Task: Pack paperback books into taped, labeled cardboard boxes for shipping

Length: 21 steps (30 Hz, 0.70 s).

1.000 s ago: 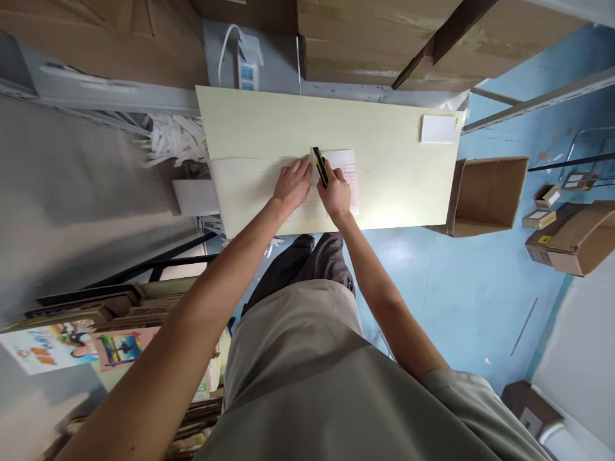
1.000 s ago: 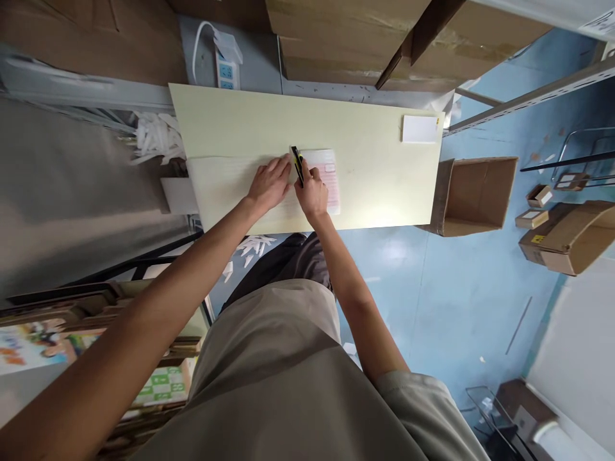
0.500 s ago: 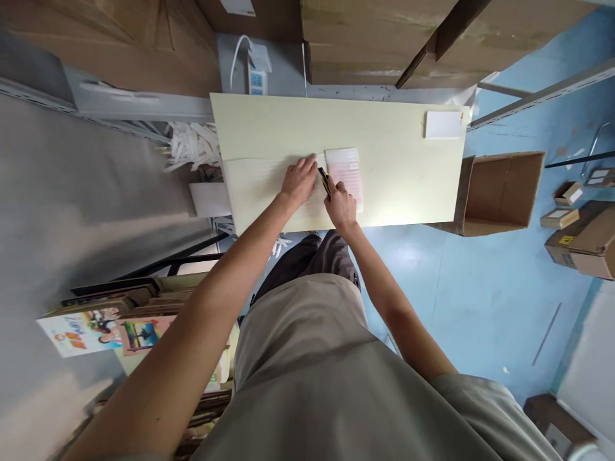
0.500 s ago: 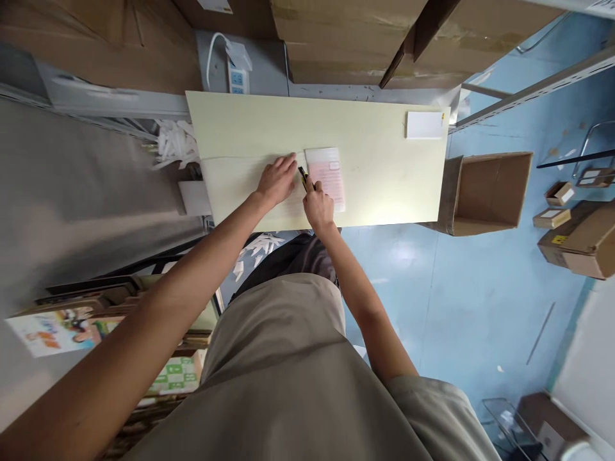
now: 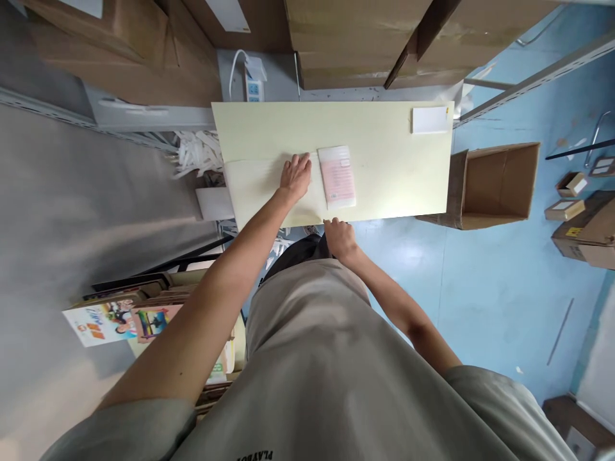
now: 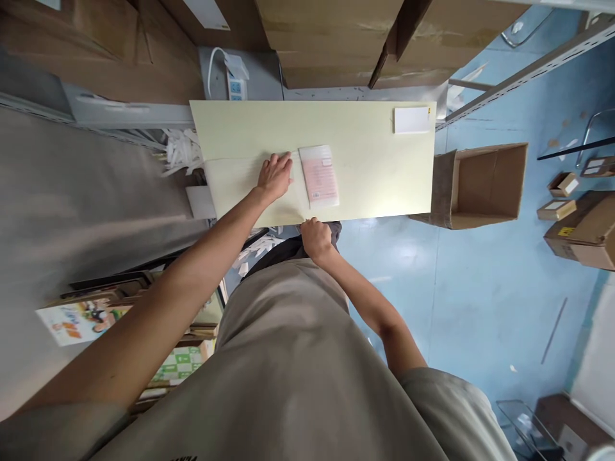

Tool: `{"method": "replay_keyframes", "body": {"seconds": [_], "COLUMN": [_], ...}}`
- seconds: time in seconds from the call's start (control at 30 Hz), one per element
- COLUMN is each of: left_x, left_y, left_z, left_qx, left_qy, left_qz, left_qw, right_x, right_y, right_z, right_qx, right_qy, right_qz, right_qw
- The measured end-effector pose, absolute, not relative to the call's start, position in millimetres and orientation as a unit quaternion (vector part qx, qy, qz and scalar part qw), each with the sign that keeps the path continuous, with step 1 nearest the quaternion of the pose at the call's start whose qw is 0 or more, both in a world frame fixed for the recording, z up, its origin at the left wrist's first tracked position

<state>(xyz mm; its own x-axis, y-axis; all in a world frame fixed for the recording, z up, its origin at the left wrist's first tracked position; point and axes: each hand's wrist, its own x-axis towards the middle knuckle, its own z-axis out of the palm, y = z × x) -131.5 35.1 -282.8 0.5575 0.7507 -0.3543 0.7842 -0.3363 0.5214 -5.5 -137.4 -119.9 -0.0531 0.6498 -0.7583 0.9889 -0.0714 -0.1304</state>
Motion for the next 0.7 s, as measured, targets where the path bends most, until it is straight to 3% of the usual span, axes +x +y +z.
{"method": "replay_keyframes", "body": {"seconds": [0.2, 0.43, 0.7], "left_x": [-119.7, -86.4, 16.7], "left_y": [24.0, -10.3, 53.6], "left_z": [-268.9, -210.2, -81.2], "left_qx": [0.789, 0.798, 0.861], "left_qy": [0.507, 0.499, 0.385], "left_qz": [-0.017, -0.043, 0.230], "left_qw": [0.346, 0.334, 0.241], "right_x": [26.3, 98.7, 189.1], "right_y": [-142.5, -106.9, 24.6], "right_z": [-94.3, -60.4, -0.9], "right_qx": [0.710, 0.819, 0.783], "right_qy": [0.594, 0.513, 0.575], "right_qz": [-0.329, -0.255, -0.066], "right_qw": [0.186, -0.013, -0.230]}}
